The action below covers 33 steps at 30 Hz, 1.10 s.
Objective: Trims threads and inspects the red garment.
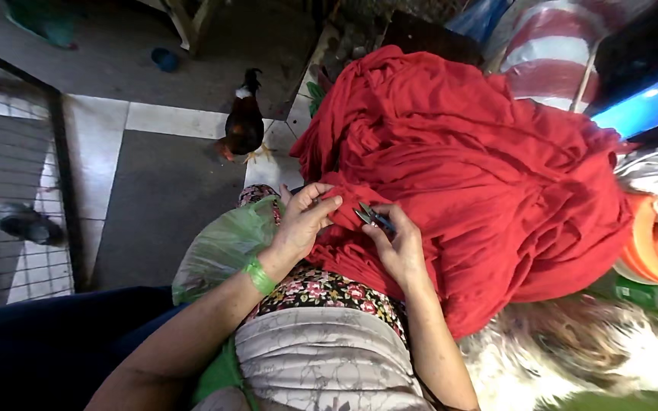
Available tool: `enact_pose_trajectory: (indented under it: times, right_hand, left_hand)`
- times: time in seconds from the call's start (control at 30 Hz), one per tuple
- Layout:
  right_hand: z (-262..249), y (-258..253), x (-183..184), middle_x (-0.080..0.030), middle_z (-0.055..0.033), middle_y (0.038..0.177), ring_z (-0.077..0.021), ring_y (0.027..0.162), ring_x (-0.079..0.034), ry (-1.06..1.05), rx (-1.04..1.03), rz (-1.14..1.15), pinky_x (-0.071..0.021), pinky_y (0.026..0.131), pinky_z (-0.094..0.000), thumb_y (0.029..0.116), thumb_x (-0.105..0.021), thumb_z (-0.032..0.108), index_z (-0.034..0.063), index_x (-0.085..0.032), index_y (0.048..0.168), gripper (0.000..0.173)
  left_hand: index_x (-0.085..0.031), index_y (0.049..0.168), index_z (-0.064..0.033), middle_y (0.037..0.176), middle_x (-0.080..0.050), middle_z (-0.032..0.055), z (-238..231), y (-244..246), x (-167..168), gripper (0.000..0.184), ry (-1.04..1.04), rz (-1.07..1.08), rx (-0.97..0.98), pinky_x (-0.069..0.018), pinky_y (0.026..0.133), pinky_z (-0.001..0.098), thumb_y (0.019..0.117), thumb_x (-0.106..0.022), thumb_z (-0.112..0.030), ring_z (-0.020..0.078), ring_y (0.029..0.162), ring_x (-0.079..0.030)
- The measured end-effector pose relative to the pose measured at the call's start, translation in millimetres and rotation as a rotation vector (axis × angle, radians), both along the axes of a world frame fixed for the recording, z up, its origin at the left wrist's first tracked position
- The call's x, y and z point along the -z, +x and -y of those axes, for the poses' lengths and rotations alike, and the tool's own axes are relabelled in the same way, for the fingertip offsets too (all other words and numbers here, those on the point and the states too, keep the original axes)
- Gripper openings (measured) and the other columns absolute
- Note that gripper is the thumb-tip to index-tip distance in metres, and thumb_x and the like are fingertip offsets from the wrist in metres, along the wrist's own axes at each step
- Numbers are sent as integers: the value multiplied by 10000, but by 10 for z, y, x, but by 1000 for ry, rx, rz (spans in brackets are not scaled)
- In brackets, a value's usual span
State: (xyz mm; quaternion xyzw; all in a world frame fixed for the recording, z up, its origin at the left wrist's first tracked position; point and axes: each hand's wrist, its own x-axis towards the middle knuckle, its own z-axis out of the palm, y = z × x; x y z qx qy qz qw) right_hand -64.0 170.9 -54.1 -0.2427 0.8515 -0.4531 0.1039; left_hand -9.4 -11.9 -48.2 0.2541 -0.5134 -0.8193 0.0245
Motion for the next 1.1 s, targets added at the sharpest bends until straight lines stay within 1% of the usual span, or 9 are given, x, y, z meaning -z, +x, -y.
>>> enact_pose_trajectory:
  times: [0.07, 0.23, 0.47, 0.6, 0.77, 0.87, 0.97, 1.03, 1.1]
  right_hand:
    - [3, 5, 2, -708, -127, 1041, -200, 903, -696, -5, 5, -8, -579, 785, -415, 923, -680, 106, -2, -671, 1160, 260]
    - [29, 2, 0, -704, -129, 1054, -181, 907, -691, -25, -3, -8, -580, 791, -377, 925, -682, 97, -5, -672, 1158, 255]
    - [95, -21, -44, -708, -123, 1055, -175, 912, -694, -27, -30, -30, -580, 797, -371, 926, -674, 97, -1, -674, 1159, 252]
    - [105, -32, -31, -714, -131, 1056, -171, 923, -699, -53, -56, -51, -581, 818, -360, 930, -670, 78, -15, -683, 1149, 238]
    - [102, -35, -16, -711, -118, 1030, -152, 891, -693, -64, -60, -53, -582, 783, -337, 927, -676, 81, -6, -681, 1138, 228]
    - [108, -38, -16, -712, -119, 1030, -147, 889, -691, -69, -63, -58, -576, 788, -327, 940, -663, 78, -10, -681, 1141, 220]
    - [119, -35, -7, -709, -100, 959, -129, 829, -681, -86, -60, -50, -572, 757, -318, 957, -628, 60, -9, -685, 1107, 175]
    - [125, -26, 4, -710, -98, 923, -136, 791, -683, -89, -46, -37, -575, 731, -332, 960, -622, 62, -4, -679, 1106, 171]
    - [125, -19, 11, -706, -90, 906, -131, 775, -679, -90, -32, -21, -573, 718, -326, 957, -625, 64, 4, -675, 1105, 167]
  left_hand:
    - [-608, 1128, -72, 943, -674, 15, -1, 8, 9, 133, 17, -2, 6, -585, 700, 255, 1010, -558, -37, 83, 772, -666]
    - [-609, 1160, -61, 970, -680, 29, 0, 5, 23, 161, 32, -6, 20, -584, 698, 255, 1009, -563, -33, 90, 786, -673]
    - [-613, 1183, -59, 958, -678, 33, 17, 26, 32, 193, -4, -34, 48, -577, 671, 240, 994, -584, -27, 80, 755, -664]
    - [-619, 1180, -63, 941, -680, 27, 19, 37, 22, 191, -21, -37, 52, -552, 628, 208, 994, -591, -29, 61, 713, -644]
    - [-632, 1179, -64, 951, -690, 31, 13, 34, 16, 198, -18, -38, 44, -550, 622, 204, 988, -602, -21, 63, 709, -647]
    - [-624, 1201, -72, 960, -684, 32, 10, 38, 10, 224, -64, -40, 60, -546, 628, 205, 981, -613, -29, 64, 714, -640]
    - [-620, 1221, -68, 969, -681, 30, 15, 50, 4, 240, -102, -47, 85, -548, 646, 214, 982, -616, -44, 68, 734, -640]
    - [-611, 1241, -62, 983, -683, 29, 19, 56, -2, 252, -118, -49, 97, -554, 658, 219, 989, -608, -53, 65, 744, -646]
    - [-615, 1234, -65, 979, -679, 30, 20, 54, 2, 244, -122, -45, 82, -548, 642, 219, 990, -611, -59, 69, 730, -638]
